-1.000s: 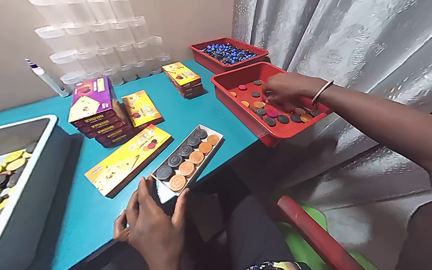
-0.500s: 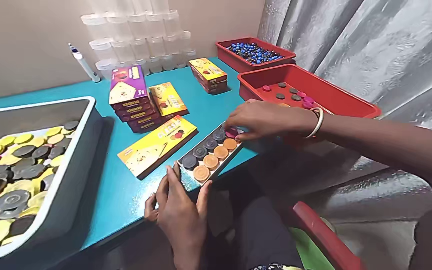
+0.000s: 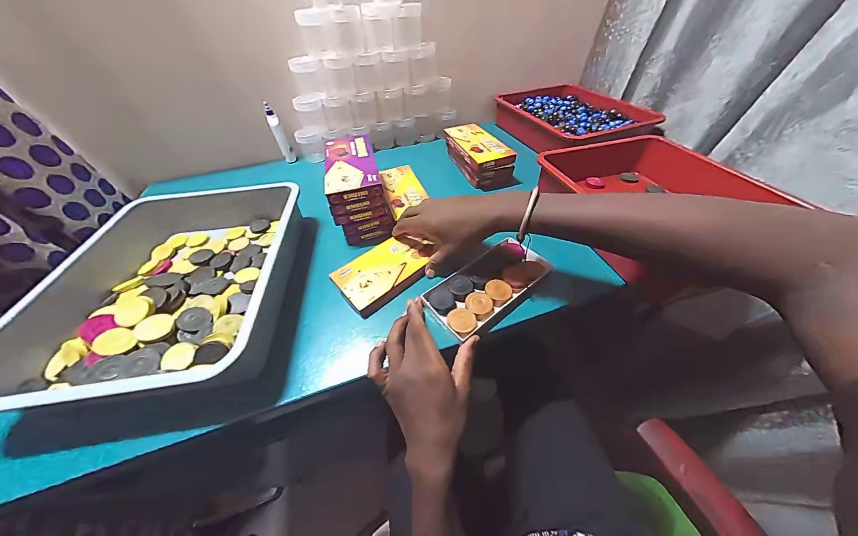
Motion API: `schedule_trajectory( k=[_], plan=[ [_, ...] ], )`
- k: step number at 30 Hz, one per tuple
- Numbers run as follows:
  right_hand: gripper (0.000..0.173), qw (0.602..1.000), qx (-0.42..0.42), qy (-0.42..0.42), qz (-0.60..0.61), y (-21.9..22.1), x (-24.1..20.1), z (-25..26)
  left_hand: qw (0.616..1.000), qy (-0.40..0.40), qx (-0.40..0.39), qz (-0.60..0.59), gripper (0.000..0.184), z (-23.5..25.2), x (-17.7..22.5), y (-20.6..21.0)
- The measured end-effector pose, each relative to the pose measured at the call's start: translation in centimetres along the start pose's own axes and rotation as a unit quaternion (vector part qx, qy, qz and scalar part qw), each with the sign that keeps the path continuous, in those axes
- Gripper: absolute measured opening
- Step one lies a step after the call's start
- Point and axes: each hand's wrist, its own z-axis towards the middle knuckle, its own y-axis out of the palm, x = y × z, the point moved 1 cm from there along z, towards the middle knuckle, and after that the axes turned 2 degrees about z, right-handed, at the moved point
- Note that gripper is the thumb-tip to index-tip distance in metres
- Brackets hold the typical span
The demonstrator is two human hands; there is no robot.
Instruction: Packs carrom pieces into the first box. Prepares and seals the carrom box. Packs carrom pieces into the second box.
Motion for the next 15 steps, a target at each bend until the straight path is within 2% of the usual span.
schedule_trajectory(
  k=[3,7,10,13,15],
  plan=[
    [0.071,0.998,-0.016,0.064,0.023,-1.2,-0.2,-1.7,1.0,0.002,0.0,-0.002,0.077,0.0,0.0,0.1],
    [0.075,0.991,0.092,0.091,0.041,-3.8,0.6,-5.9,1.0,-0.002,-0.002,-0.001,0.077,0.0,0.0,0.0],
    [0.076,0.984,0.097,0.138,0.056,-4.8,2.1,-10.2,1.0,0.0,0.003,0.002,0.077,0.0,0.0,0.0],
    [0.056,0.958,0.068,0.188,0.207,-4.8,1.3,-14.0,1.0,0.002,0.005,0.0,0.076,0.1,0.1,0.1],
    [0.041,0.939,0.042,0.172,0.296,-4.5,1.5,-15.7,1.0,0.0,0.003,-0.001,0.076,0.0,0.1,0.1]
  ],
)
